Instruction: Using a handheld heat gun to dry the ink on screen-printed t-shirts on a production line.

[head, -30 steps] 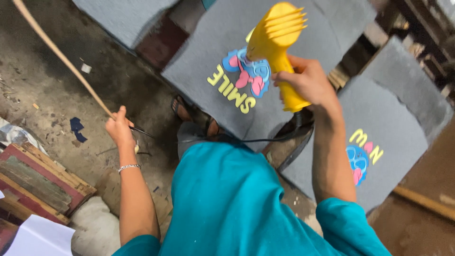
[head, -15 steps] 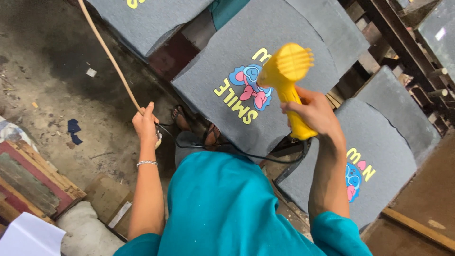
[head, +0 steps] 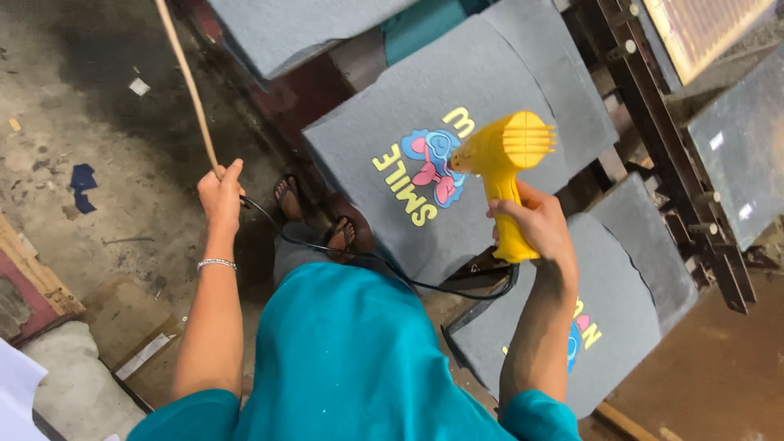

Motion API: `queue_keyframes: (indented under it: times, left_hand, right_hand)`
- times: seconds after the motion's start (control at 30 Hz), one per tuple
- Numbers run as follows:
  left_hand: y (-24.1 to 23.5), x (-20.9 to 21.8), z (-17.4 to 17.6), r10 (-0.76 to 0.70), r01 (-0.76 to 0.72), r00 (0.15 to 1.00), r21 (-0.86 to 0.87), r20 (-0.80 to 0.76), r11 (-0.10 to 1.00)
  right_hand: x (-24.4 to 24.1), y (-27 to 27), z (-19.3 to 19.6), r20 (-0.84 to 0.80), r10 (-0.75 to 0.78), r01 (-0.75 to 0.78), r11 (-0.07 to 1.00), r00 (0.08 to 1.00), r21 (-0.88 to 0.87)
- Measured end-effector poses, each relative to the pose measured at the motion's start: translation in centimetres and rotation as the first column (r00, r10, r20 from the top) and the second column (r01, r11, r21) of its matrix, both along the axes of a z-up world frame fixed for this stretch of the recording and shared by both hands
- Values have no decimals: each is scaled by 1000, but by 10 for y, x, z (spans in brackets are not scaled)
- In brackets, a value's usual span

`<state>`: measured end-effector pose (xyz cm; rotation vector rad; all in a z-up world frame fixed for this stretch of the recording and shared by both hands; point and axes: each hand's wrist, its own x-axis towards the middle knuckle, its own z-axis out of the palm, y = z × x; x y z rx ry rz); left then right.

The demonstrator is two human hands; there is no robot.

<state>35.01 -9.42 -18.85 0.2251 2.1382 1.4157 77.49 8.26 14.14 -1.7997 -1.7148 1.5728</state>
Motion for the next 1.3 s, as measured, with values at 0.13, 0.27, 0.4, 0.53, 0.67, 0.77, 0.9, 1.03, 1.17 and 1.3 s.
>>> queue_keyframes:
  times: [0.13,0.27,0.4,0.53,0.67,0.77,0.9,1.03,1.17,1.3]
  left_hand:
    - [-13,2,13,5,-4,1000,23,-10,1000]
    - [-26,5,24,-17,18,1000,24,-19,1000]
    - [-33,13,34,-4,4,1000,29,3,1000]
    - [-31,11,13,-19,18,999,43,27,999]
    - [-21,11,7,-25,20,998,78,57,997]
    - [-8,10,2,-40,35,998,96,54,995]
    - [8,12,3,-78,76,997,78,20,994]
    - [20,14,2,-108,107,994,70,17,992]
    - [22,12,9,-122,121,993,81,6,989]
    - [17,11,12,-108,107,994,70,-1,992]
  right_hand:
    - [-37,19,3,-52,78,-77,997,996,32]
    - [-62,30,-4,-140,112,-107,993,984,44]
    - [-63,31,-12,-157,199,-201,980,967,2]
    - [-48,17,0,-120,169,-174,984,978,-32]
    - [-8,6,-2,-50,105,-107,993,993,-54]
    - [22,-9,-6,-9,62,-62,996,998,-63]
    - [40,-32,8,72,63,-53,989,995,-136]
    - [33,-42,4,-8,28,-29,984,1000,-177]
    - [48,-44,-8,1,11,-11,998,1000,-67]
    - [54,-51,4,109,51,-33,986,993,-161]
